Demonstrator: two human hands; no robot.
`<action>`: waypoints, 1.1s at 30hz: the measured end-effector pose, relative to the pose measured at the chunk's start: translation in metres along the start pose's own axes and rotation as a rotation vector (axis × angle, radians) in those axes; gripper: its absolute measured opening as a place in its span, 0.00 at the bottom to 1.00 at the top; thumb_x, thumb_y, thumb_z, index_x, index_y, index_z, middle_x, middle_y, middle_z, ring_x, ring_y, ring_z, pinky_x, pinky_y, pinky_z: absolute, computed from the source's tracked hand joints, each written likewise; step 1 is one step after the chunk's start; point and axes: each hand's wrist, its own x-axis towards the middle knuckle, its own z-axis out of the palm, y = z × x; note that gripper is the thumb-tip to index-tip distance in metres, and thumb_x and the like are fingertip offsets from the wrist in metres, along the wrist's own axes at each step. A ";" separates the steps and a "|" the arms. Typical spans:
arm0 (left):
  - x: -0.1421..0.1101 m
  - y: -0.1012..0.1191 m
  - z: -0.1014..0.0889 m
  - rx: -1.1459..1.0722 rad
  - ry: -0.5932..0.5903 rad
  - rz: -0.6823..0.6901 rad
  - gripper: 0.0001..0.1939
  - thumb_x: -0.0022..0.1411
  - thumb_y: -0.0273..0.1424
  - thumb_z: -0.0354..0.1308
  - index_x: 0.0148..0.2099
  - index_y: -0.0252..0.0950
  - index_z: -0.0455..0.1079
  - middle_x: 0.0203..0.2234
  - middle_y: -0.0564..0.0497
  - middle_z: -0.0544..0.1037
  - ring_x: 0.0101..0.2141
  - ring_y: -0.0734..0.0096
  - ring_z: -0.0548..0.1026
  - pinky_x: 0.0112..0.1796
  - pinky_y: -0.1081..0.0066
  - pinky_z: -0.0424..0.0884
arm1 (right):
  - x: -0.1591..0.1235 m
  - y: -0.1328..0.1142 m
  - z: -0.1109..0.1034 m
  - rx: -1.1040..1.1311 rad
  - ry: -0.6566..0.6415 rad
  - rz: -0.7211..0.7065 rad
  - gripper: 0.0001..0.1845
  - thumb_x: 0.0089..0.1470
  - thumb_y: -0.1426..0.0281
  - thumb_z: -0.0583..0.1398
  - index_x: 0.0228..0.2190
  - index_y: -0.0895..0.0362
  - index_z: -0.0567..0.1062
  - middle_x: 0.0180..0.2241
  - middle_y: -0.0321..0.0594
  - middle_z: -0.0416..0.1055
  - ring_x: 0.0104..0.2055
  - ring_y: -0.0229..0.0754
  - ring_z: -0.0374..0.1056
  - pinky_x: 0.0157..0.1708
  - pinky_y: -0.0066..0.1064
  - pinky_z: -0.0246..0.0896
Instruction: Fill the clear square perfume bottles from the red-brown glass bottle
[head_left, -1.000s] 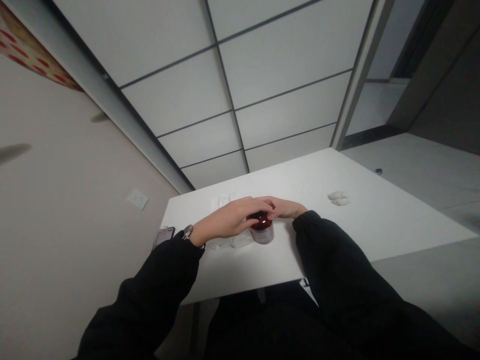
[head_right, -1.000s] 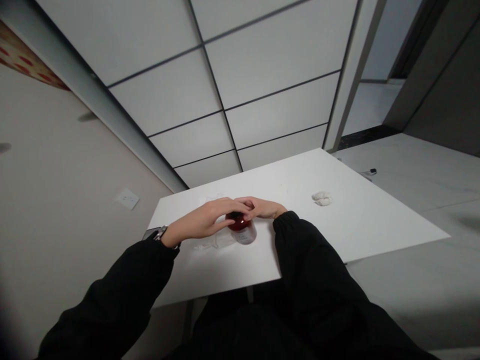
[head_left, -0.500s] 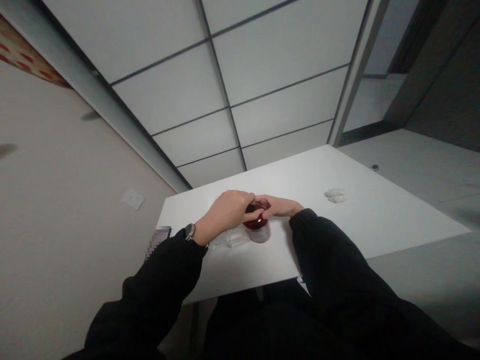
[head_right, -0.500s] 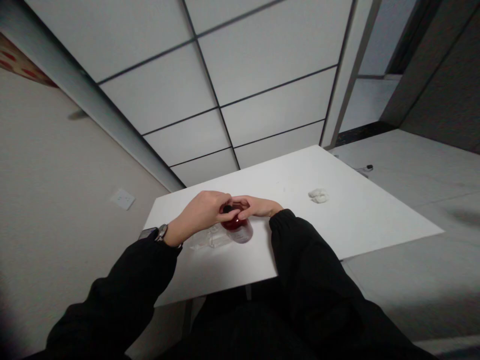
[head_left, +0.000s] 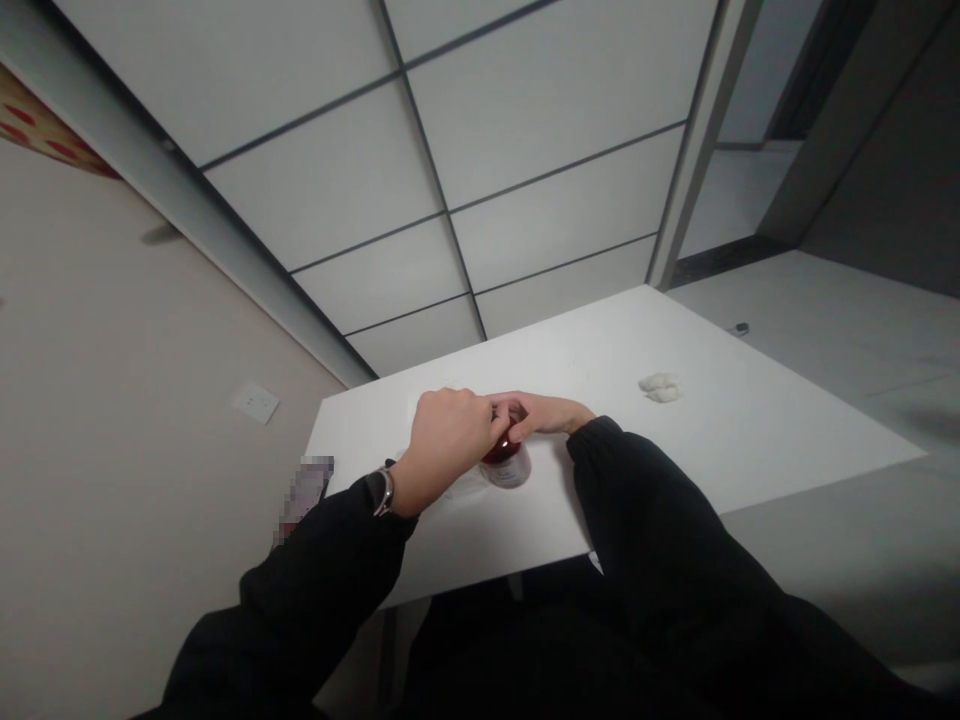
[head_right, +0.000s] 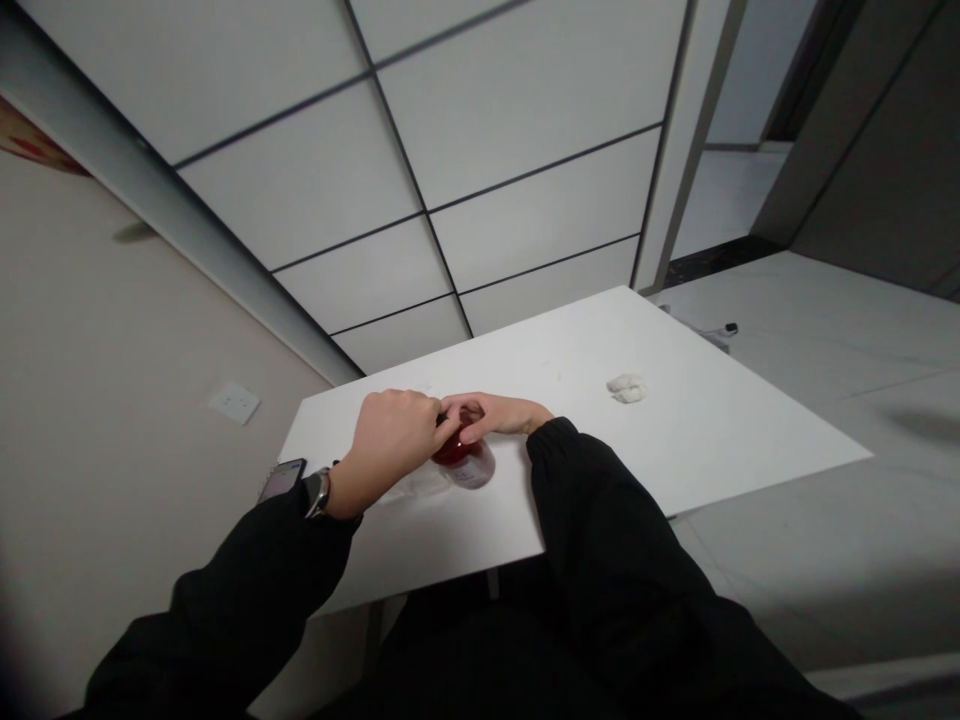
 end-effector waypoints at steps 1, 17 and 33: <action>0.000 0.000 0.000 -0.006 -0.001 -0.009 0.31 0.79 0.46 0.45 0.43 0.31 0.85 0.37 0.34 0.85 0.41 0.45 0.84 0.35 0.62 0.67 | 0.000 0.000 0.000 0.001 0.005 0.001 0.39 0.43 0.56 0.80 0.52 0.60 0.79 0.52 0.45 0.79 0.53 0.43 0.75 0.59 0.33 0.64; 0.009 -0.051 -0.010 -0.613 0.205 0.283 0.11 0.73 0.38 0.60 0.49 0.38 0.79 0.35 0.50 0.83 0.36 0.65 0.79 0.38 0.69 0.70 | -0.001 0.003 0.000 0.034 -0.027 -0.034 0.35 0.46 0.58 0.79 0.53 0.56 0.79 0.55 0.44 0.77 0.57 0.43 0.73 0.62 0.35 0.61; 0.159 -0.041 0.098 -0.540 -0.175 0.360 0.15 0.57 0.28 0.68 0.48 0.33 0.81 0.41 0.46 0.86 0.40 0.63 0.82 0.41 0.71 0.73 | -0.002 -0.003 -0.001 0.016 -0.054 -0.035 0.33 0.49 0.59 0.78 0.53 0.54 0.79 0.58 0.47 0.75 0.62 0.46 0.69 0.67 0.40 0.57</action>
